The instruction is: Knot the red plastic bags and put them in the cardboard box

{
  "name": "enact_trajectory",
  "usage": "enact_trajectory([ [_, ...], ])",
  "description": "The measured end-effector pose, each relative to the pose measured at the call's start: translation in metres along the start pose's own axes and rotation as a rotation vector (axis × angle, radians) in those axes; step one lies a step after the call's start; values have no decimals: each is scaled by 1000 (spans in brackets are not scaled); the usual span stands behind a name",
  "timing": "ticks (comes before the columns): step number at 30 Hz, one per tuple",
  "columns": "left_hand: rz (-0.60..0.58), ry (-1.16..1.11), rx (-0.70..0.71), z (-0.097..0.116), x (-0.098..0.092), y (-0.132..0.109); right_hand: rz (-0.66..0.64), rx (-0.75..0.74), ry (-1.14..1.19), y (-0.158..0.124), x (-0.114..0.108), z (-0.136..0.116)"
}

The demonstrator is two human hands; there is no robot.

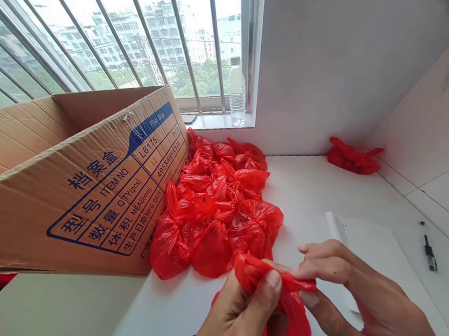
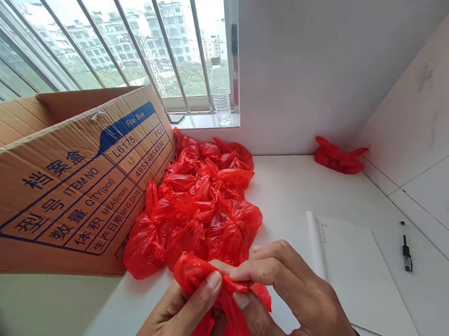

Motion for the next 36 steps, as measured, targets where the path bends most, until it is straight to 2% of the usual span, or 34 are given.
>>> enact_trajectory([
  [2,-46,-27,63,8,1,6,11,-55,26,-1,1,-5],
  [5,-95,-76,119,15,-1,14,-52,-148,65,-2,7,-11],
  [9,-199,-7,182,22,-2,14,-154,-171,53,-4,15,-9],
  [12,-213,29,170,22,-5,11,-186,-183,34,-7,17,-9],
  [16,-260,-8,203,21,-2,6,-154,-69,-5,-11,20,2],
  [18,-284,-29,214,20,1,4,-185,-8,-53,-13,28,10],
  [21,-231,64,290,22,-2,0,-266,20,-95,-17,43,19],
  [24,-129,302,448,30,-10,-4,-308,134,-27,-22,51,33],
  [28,194,665,693,38,-26,-7,-368,316,163,-28,56,45],
  [31,361,845,927,36,-29,-12,-379,415,326,-30,63,49],
  [34,442,905,1015,24,-36,-13,-397,500,460,-31,75,57],
  [36,420,921,1049,16,-39,-15,-447,514,511,-32,84,61],
])
Point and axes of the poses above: each hand's wrist, its own y-axis towards the middle knuckle, its own x-axis out of the palm, z = x × y, the point moved 8 cm from there along y, towards the middle knuckle, and after that the axes turned 5 degrees about -x, right-handed, at the moved point
